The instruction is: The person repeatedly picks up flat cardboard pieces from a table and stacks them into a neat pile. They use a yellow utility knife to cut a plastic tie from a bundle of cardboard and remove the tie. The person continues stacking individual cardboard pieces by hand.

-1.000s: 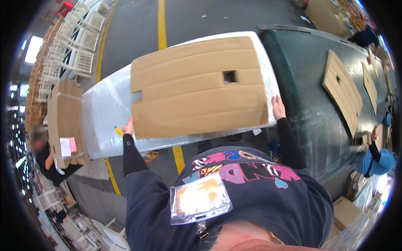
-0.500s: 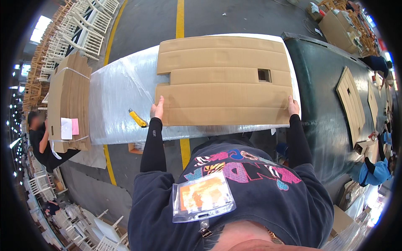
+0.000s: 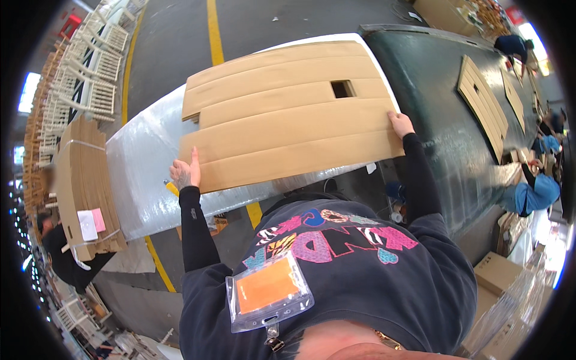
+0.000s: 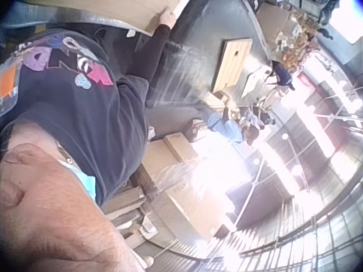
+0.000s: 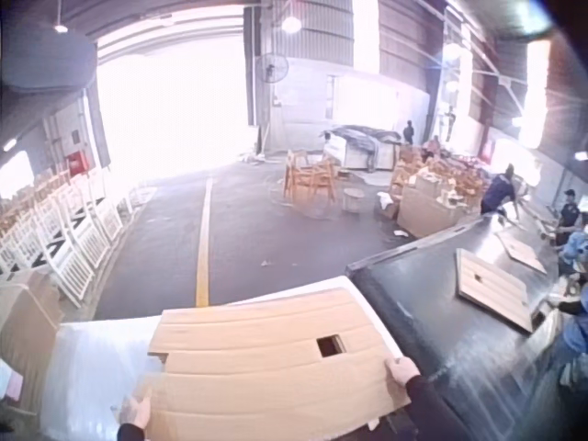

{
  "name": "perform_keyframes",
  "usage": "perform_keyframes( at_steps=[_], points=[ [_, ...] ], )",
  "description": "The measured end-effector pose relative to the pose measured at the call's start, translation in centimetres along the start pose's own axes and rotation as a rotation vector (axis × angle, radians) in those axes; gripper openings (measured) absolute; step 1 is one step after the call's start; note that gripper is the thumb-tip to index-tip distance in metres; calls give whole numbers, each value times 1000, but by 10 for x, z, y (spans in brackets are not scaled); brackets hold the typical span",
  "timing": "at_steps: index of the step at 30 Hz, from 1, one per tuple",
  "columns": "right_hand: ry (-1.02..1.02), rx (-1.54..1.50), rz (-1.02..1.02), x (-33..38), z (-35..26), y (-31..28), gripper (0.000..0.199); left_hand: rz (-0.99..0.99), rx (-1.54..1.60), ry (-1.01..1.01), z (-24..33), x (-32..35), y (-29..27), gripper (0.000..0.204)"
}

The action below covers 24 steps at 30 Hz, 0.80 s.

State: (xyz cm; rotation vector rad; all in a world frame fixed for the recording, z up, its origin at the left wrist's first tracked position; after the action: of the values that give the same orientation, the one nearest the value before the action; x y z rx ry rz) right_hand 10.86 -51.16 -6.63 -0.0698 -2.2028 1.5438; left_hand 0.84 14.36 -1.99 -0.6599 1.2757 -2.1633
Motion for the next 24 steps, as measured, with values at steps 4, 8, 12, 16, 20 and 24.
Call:
perform_keyframes(
  at_steps=[4, 8, 12, 16, 20, 24],
  points=[
    [45, 36, -26, -11, 8, 19, 66, -19, -136, 967, 47, 82, 32, 109],
    [52, 20, -24, -4, 4, 17, 61, -194, -235, 1130, 87, 161, 74, 80],
    [48, 60, -30, 11, -5, 2, 66, 80, -222, 1139, 78, 156, 103, 70],
    [-418, 422, 449, 86, -32, 2, 91, 93, -195, 1100, 76, 176, 105, 70],
    [-940, 425, 446, 144, -42, 10, 95, 153, -225, 1100, 78, 203, 116, 57],
    [-1009, 602, 298, 124, -38, 35, 65, 111, -237, 1066, 81, 218, 125, 60]
  ],
)
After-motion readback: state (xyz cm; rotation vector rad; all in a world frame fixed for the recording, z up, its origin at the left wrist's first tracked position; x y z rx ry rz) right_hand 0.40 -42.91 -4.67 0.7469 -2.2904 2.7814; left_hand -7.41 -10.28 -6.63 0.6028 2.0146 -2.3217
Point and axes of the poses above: each hand's wrist, its own x-axis away from the middle knuckle, its own y-axis out of the palm, z = x × y, the point moved 3 cm from there along -x, towards the middle knuckle, and after that the axes turned 15 degrees about x, right-handed, at the moved point
